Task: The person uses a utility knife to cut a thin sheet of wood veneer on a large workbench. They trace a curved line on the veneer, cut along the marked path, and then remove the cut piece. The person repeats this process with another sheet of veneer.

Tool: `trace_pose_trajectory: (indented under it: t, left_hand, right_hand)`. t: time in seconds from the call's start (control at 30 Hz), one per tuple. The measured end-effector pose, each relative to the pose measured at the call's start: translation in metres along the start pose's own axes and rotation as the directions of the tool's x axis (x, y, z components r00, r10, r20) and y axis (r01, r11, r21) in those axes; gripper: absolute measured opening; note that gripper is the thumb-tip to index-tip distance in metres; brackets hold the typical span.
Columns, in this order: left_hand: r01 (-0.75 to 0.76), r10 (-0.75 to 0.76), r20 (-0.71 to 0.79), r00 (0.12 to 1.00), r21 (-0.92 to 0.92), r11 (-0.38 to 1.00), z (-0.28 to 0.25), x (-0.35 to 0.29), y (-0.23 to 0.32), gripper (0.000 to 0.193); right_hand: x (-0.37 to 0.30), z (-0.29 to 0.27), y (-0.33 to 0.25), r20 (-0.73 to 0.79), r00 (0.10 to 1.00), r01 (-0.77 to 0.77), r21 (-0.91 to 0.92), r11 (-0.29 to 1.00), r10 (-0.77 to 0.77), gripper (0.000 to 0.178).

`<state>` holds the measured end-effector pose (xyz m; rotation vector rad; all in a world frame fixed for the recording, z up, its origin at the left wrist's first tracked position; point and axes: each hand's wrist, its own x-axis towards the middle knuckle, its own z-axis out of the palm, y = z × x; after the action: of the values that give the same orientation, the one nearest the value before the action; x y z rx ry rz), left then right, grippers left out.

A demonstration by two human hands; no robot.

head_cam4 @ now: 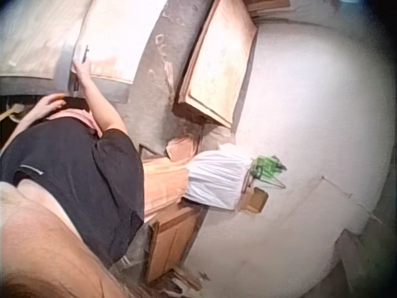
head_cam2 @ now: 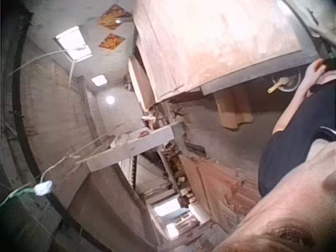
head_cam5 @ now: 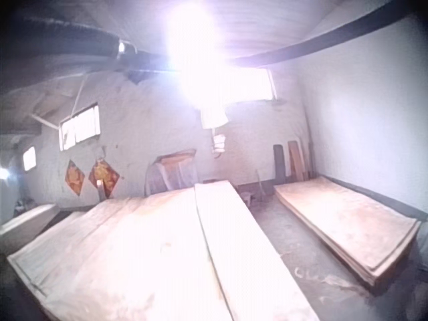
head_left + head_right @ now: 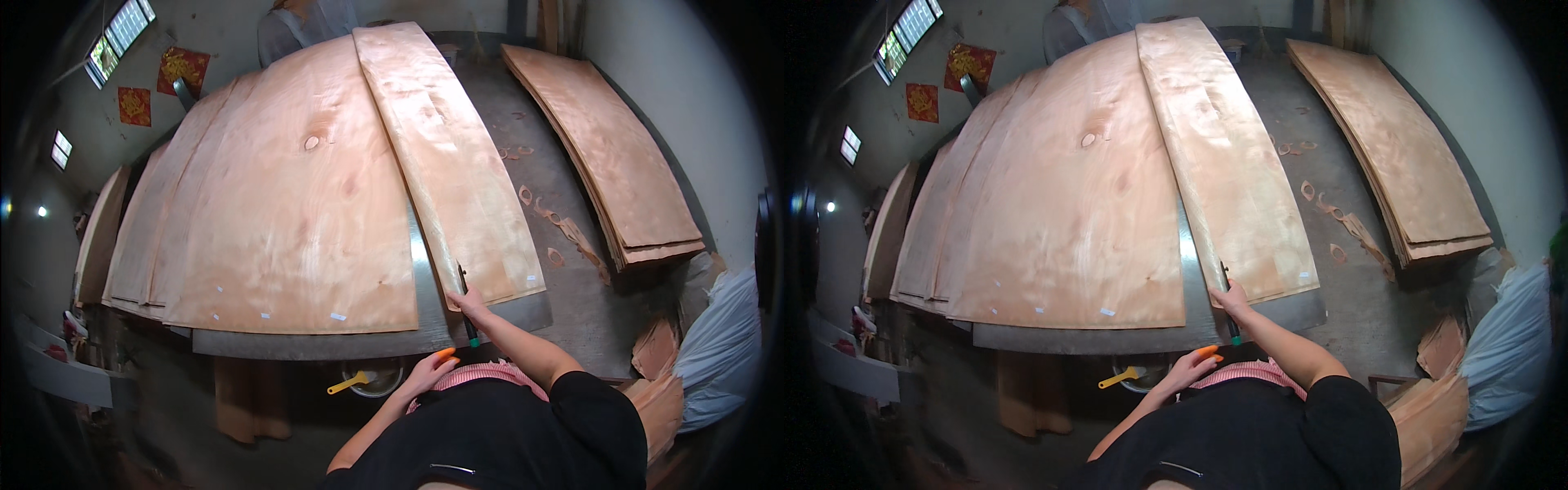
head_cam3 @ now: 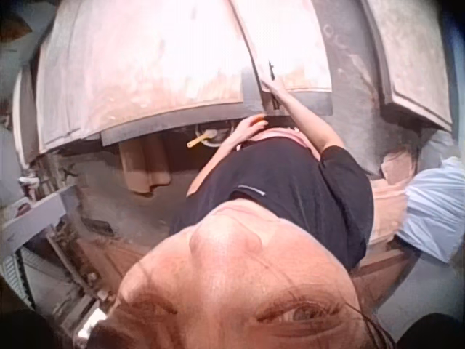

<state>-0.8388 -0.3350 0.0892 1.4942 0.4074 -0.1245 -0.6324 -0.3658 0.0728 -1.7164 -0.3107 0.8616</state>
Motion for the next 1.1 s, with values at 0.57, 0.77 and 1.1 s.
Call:
trace_pose_trajectory:
  t: [0.57, 0.77, 1.1]
  left_hand:
    - [0.292, -0.302, -0.086, 0.949, -0.116, 0.949, 0.191, 0.146, 0.035, 0.037]
    - [0.393, -0.41, -0.055, 0.91, -0.195, 0.899, 0.253, 0.267, 0.042, 0.037]
    - [0.526, -0.767, -0.195, 0.611, -0.624, 0.577, 0.389, 0.514, -0.003, 0.063]
  right_hand:
    - [-0.009, -0.407, 0.013, 0.188, 0.982, -0.143, 0.712, 0.687, 0.009, 0.012]
    - [-0.034, -0.55, 0.032, 0.07, 0.998, -0.057, 0.711, 0.701, 0.01, 0.012]
    - [-0.017, -0.779, 0.03, -0.14, 0.99, 0.078, 0.656, 0.75, 0.019, 0.016]
